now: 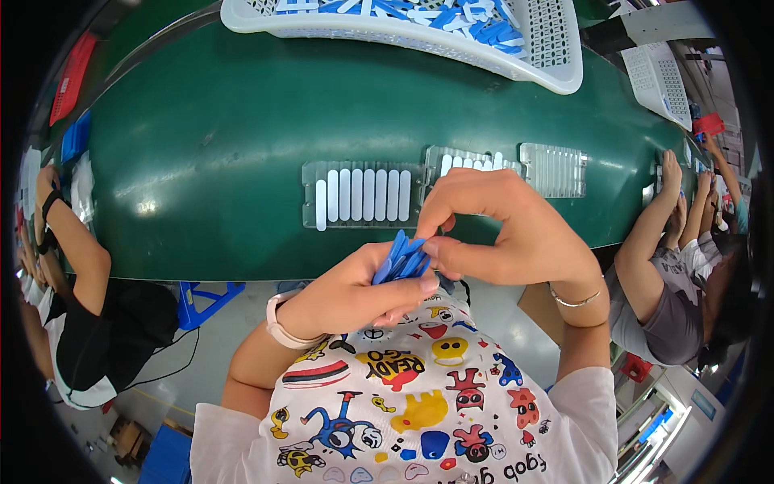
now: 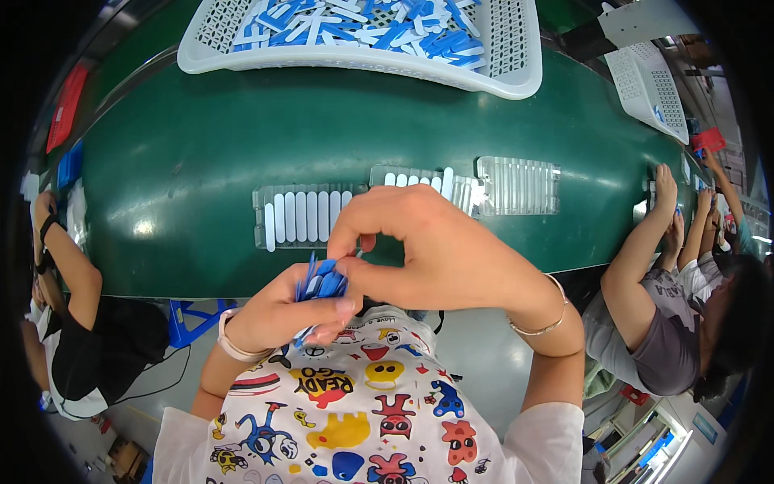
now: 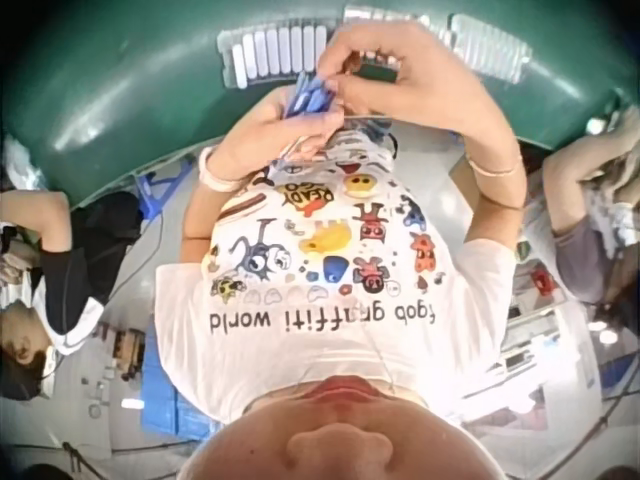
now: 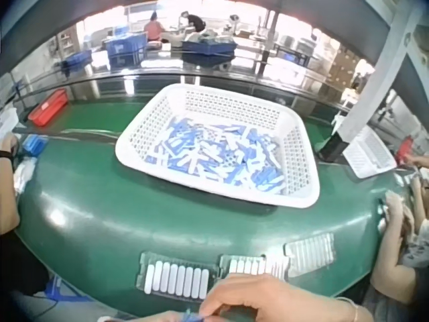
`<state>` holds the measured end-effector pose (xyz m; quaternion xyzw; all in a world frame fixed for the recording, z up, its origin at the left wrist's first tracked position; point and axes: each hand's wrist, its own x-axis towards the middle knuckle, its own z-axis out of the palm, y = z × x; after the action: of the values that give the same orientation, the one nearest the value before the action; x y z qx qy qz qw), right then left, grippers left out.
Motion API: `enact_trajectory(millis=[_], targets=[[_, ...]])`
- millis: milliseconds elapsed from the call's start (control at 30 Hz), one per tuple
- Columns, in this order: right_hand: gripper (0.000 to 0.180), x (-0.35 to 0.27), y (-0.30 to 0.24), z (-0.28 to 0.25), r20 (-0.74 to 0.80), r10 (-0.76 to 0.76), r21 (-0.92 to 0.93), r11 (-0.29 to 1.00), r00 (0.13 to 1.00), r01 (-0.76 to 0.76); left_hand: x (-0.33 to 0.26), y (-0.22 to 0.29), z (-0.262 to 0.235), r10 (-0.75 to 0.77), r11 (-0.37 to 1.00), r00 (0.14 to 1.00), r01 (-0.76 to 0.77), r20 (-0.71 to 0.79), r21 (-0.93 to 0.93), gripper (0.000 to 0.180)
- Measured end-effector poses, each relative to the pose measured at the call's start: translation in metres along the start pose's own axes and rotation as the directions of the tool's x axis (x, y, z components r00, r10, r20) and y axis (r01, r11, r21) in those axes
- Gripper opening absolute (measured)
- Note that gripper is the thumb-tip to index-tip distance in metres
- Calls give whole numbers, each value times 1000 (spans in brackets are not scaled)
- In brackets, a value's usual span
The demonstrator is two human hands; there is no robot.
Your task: The person takes plastic strips from a basket, peels off their blue backings by hand, and inserts the strips into slots of clear plastic trays.
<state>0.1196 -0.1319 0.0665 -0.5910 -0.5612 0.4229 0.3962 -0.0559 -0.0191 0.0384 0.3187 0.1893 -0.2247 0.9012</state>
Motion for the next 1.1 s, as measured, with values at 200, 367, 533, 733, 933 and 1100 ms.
enact_trajectory(millis=[200,367,533,733,933,1100], targets=[[8,-8,5,7,-137,55,181,983,989,-29,4,-9,6,179,972,982,-167,-59,168,18],[12,-19,12,4,-420,52,249,967,906,59,4,1,9,69,987,997,-62,-40,149,16],[11,-21,9,15,-231,-71,-42,997,970,63,7,-9,0,25,964,999,-30,20,265,27],[9,-39,17,8,-687,3,130,984,726,120,8,-5,5,-24,968,999,12,44,251,26],[24,-76,58,-19,-458,-427,-825,531,780,-194,5,-8,-1,-4,998,1000,6,-30,56,21],[25,-89,71,15,-378,-317,-851,490,870,-191,7,-8,-3,14,998,999,-11,-50,60,19]])
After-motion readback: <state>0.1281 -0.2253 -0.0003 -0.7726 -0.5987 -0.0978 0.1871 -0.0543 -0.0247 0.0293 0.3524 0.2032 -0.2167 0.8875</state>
